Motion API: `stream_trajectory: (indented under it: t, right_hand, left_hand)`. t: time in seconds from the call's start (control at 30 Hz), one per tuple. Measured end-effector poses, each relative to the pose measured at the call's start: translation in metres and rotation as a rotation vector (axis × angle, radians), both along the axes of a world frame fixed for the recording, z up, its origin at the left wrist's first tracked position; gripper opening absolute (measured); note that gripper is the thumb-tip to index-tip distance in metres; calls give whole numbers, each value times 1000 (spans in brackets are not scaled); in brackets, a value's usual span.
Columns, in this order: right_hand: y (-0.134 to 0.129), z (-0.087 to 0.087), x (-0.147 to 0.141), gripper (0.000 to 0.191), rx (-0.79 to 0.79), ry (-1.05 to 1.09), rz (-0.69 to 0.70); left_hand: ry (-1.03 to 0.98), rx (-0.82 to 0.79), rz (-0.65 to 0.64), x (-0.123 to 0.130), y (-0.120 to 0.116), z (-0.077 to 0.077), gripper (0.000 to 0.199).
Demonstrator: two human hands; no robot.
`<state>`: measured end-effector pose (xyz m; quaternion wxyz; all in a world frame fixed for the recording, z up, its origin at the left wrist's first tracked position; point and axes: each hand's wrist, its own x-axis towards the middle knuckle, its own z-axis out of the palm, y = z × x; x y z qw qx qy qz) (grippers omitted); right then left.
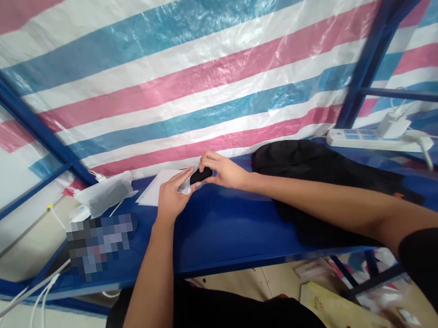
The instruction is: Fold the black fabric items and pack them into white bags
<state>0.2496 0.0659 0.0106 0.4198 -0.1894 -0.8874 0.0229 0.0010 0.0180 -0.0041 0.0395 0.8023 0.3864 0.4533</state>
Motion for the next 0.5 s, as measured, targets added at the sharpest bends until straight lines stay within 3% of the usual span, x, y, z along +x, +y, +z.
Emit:
stream_trajectory:
  t: [0.13,0.3,0.5]
  right_hand:
    - [1,-1,2,24,140,-99,-70]
    - [-4,-1,2,33,66,-74,5]
    - [-13,-1,-2,43,52,-54,-117]
  left_hand:
    - [-37,46,6,-2,0,0,32]
    - [-114,80,62,-5,-3,3,29]
    - [-273,25,227,-5,-6,4,30]
